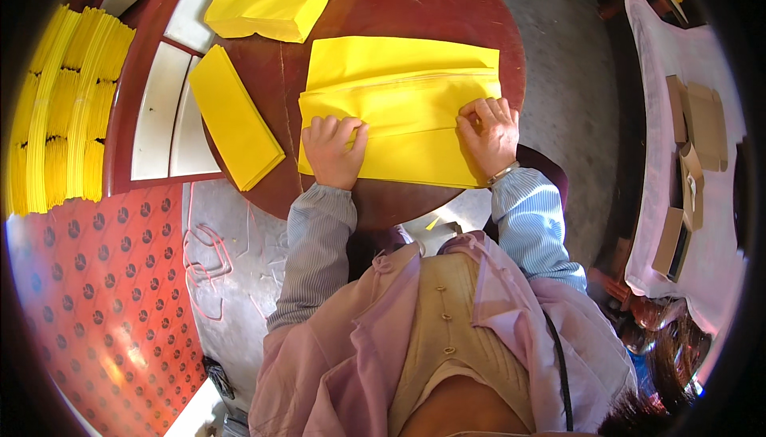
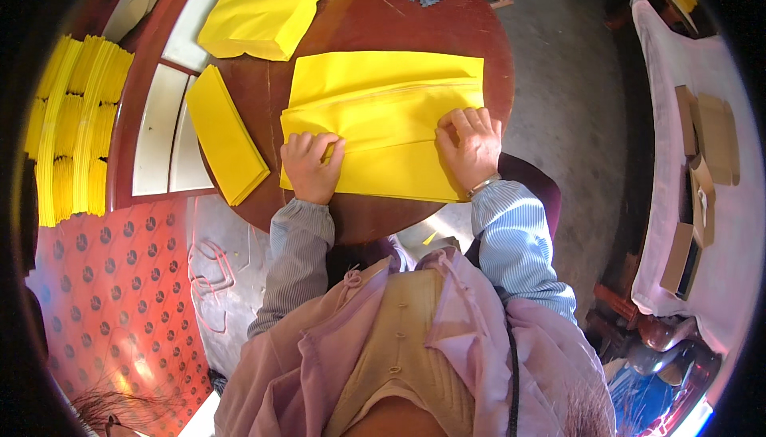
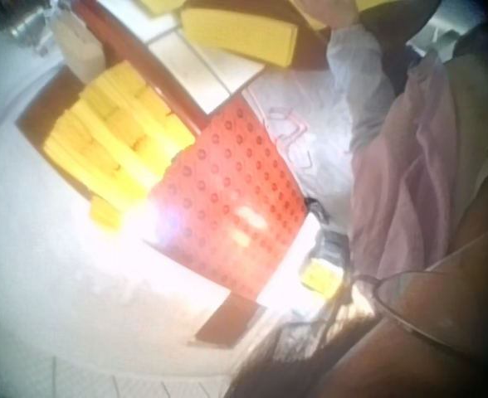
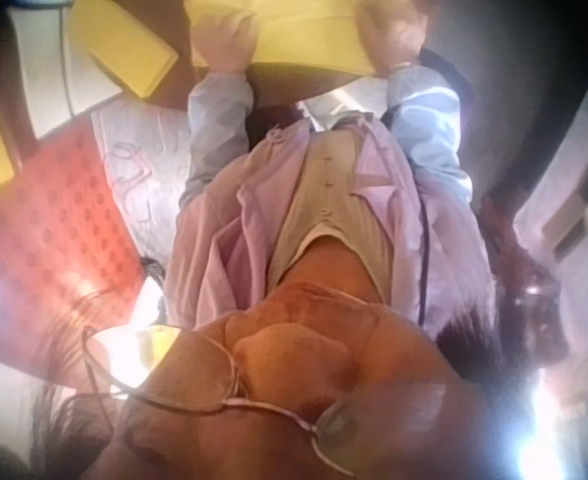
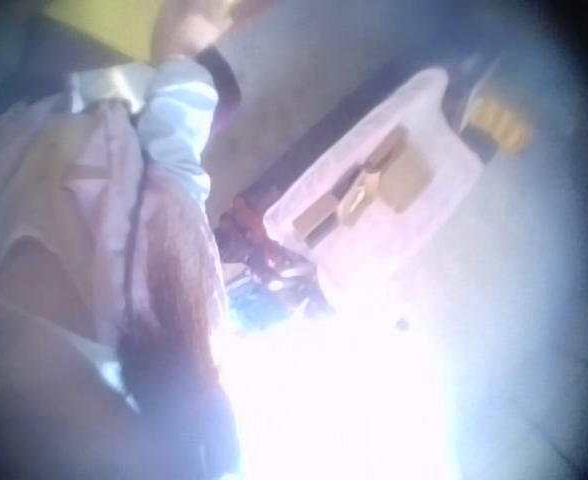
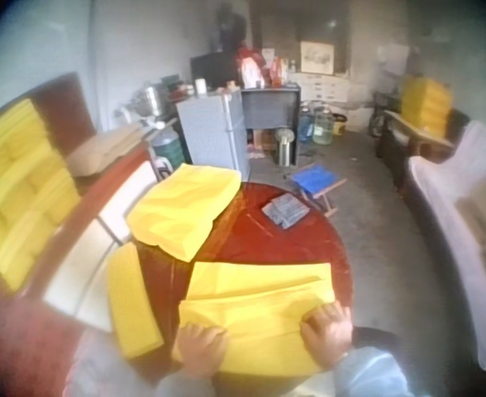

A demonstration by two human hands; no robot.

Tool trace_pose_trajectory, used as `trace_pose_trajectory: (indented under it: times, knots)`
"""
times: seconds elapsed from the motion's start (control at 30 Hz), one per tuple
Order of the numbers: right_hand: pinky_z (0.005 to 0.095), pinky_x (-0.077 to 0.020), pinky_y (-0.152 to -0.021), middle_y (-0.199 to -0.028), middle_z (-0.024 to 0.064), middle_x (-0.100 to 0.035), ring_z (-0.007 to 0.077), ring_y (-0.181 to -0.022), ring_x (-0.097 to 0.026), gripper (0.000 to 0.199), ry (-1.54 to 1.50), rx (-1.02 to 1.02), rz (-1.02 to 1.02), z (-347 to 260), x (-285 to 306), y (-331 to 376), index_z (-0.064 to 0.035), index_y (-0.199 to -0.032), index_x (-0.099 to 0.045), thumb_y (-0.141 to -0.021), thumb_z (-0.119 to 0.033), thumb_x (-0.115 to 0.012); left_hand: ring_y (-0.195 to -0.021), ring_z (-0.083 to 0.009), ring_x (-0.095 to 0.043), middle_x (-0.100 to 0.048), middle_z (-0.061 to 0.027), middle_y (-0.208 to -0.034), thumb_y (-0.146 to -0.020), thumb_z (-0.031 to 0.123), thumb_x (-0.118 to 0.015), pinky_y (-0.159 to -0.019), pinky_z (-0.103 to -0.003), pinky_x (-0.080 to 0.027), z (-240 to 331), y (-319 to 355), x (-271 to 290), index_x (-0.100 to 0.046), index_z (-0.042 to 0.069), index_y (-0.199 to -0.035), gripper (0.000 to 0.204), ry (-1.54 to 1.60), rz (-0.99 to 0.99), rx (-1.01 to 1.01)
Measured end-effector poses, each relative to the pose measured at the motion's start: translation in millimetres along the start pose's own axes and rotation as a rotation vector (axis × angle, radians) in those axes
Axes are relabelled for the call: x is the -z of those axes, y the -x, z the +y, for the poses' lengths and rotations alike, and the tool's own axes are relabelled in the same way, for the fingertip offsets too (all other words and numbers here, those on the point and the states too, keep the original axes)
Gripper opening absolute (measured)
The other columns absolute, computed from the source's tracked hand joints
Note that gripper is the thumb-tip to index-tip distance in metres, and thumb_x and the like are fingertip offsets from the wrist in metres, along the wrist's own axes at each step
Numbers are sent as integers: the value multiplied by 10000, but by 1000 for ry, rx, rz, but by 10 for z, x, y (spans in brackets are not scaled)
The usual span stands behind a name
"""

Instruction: The person folds yellow paper sheets on a round wooden table. They fold each sheet in half, then fold the edges inward to create a smaller rectangular shape, and stack the finished pieces.

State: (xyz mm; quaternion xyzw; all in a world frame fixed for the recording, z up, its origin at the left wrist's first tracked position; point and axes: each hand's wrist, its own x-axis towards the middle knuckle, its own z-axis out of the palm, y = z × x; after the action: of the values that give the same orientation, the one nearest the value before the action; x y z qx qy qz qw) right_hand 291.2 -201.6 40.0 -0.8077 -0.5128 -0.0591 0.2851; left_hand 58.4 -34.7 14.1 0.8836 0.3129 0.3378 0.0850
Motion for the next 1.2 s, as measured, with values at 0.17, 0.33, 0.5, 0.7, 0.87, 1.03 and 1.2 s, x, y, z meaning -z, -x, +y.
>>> trace_pose_trajectory:
  times: [0.17,0.33,0.5,0.7,0.87,1.03,1.2]
  knots:
    - [465,-443,-909,-1179,51,-683,287,-1094,-607,280,26,222,-5,-225,-100,-120,-147,-1099,-731,-825,-92,-723,-1098,-301,-645,-725,-81,-1141,-826,54,-703,-944,-448,-489,69,-147,-58,-750,93,-1082,263,112,-7,-146]
    - [444,-470,-991,-1190,37,-722,268,-1145,-626,308,-95,277,-125,-434,-357,-163,-143,-1172,-764,-865,-127,-747,-1077,-327,-637,-704,-93,-1086,-821,-16,-628,-942,-453,-506,72,-174,-70,-712,66,-1059,266,213,-172,-201]
    - [462,-470,-960,-1119,49,-728,276,-1100,-629,182,-162,224,-105,-254,-214,-18,-123,-1044,-790,-878,-182,-743,-971,-347,-611,-654,-110,-972,-819,17,-668,-868,-460,-485,-38,20,166,-696,78,-1011,203,190,-224,-146]
    - [471,-462,-915,-1033,56,-728,285,-1025,-634,145,-149,142,-70,-127,-97,121,-121,-988,-783,-894,-225,-748,-901,-331,-600,-639,-112,-909,-877,88,-737,-806,-442,-455,-48,211,212,-717,97,-1045,170,190,-62,-42]
    - [484,-468,-882,-951,81,-727,308,-957,-640,130,-102,25,-73,-27,-11,154,-103,-940,-761,-916,-228,-736,-889,-289,-605,-638,-96,-864,-884,199,-791,-817,-430,-435,2,196,144,-725,118,-1060,205,36,-25,30]
    - [475,-471,-862,-887,78,-716,285,-889,-638,144,-28,-68,-29,36,62,132,-83,-879,-722,-909,-223,-739,-921,-293,-602,-647,-80,-936,-869,220,-794,-836,-447,-435,79,122,139,-726,120,-1070,235,-117,-52,88]
    - [492,-452,-880,-923,82,-704,312,-929,-622,110,65,-99,-83,-38,102,49,-99,-902,-710,-861,-193,-750,-1008,-314,-613,-671,-93,-1042,-825,75,-725,-883,-453,-474,147,-50,17,-719,90,-1087,262,23,-12,-39]
